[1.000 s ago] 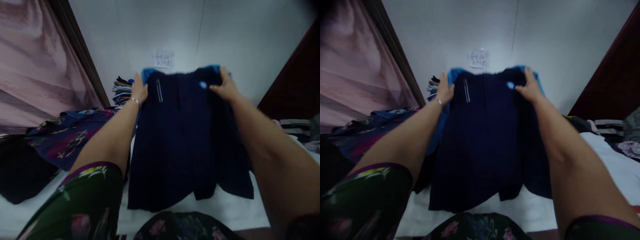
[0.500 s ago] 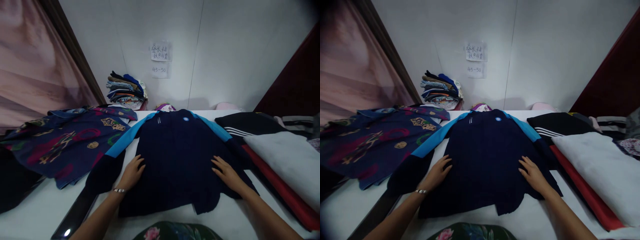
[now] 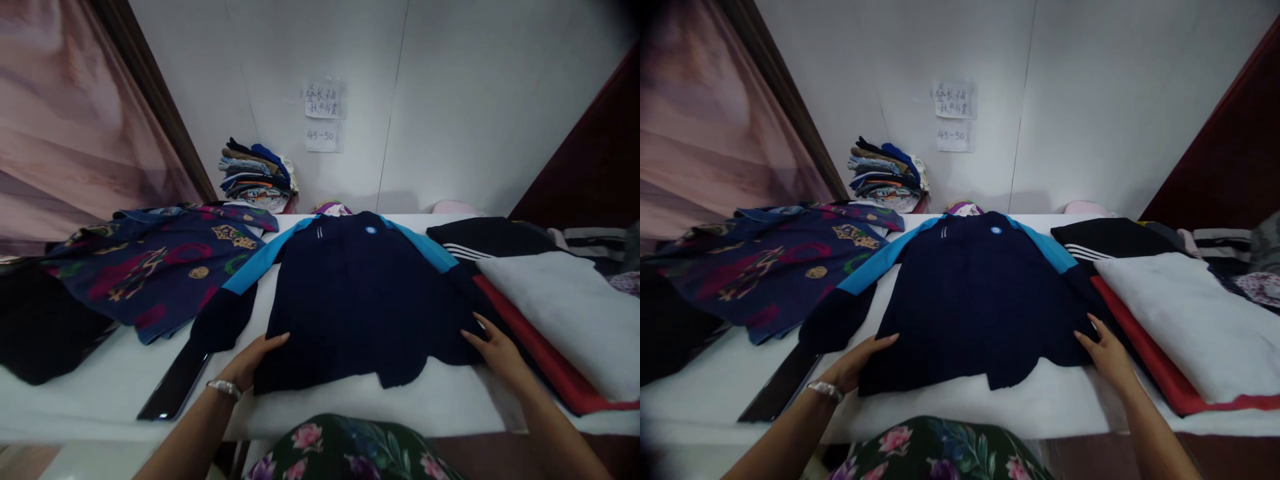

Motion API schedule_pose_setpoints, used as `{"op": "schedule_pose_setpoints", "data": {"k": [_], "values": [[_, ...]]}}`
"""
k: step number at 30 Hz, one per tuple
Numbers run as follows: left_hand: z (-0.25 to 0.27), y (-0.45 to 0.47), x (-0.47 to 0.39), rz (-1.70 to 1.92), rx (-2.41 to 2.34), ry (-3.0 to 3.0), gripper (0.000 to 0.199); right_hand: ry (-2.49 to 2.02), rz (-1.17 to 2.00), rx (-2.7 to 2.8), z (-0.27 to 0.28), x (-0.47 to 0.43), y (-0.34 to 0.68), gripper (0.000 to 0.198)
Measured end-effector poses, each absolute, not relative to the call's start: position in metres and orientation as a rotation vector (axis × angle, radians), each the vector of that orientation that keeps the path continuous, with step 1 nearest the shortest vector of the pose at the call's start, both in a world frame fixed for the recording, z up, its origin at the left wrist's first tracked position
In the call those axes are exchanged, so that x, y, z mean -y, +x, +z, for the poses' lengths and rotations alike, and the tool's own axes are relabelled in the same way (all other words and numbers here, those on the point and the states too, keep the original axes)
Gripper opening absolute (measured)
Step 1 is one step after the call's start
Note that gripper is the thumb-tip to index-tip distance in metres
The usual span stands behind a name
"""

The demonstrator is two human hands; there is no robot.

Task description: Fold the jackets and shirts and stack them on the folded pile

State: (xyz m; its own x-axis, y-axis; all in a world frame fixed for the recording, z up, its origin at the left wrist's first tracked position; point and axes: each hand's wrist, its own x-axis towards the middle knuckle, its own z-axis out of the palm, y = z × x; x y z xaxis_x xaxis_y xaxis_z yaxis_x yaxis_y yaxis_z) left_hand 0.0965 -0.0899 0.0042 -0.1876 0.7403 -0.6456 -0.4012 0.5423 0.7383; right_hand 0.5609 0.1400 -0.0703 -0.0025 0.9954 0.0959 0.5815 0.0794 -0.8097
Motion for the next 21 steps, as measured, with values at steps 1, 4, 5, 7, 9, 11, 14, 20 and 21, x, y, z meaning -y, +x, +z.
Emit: {"op": "schedule_pose_setpoints", "data": {"k": [1, 4, 5, 7, 9, 11, 14, 20, 21], "values": [[0.002, 0.098, 0.092, 1.064, -1.397, 0.294, 0.045, -1.565, 0.844, 1.615, -0.066, -0.137, 0.558, 0.060], [0.002, 0.102, 0.096, 1.104, -1.406, 0.267, 0.046, -1.509, 1.179, 1.431, -0.047, -0.130, 0.548, 0.069], [0.007, 0.103, 0.098, 1.128, -1.421, 0.269, 0.046, -1.466, 1.278, 1.359, -0.038, -0.127, 0.547, 0.073], [0.022, 0.103, 0.103, 1.204, -1.453, 0.297, 0.046, -1.385, 1.391, 1.239, -0.021, -0.122, 0.548, 0.080], [0.039, 0.100, 0.111, 1.268, -1.481, 0.337, 0.046, -1.322, 1.413, 1.211, -0.009, -0.115, 0.554, 0.083], [0.048, 0.096, 0.121, 1.269, -1.534, 0.345, 0.047, -1.340, 1.351, 1.304, -0.008, -0.108, 0.561, 0.079], [0.034, 0.090, 0.136, 1.141, -1.591, 0.313, 0.050, -1.445, 1.225, 1.479, -0.027, -0.097, 0.569, 0.068], [-0.009, 0.089, 0.151, 0.929, -2.164, 0.743, 0.049, -1.562, 0.523, 1.884, -0.062, -0.074, 0.574, 0.053], [-0.009, 0.091, 0.152, 0.896, -2.346, 0.901, 0.050, -1.471, 0.384, 1.965, -0.061, -0.068, 0.571, 0.051]]}}
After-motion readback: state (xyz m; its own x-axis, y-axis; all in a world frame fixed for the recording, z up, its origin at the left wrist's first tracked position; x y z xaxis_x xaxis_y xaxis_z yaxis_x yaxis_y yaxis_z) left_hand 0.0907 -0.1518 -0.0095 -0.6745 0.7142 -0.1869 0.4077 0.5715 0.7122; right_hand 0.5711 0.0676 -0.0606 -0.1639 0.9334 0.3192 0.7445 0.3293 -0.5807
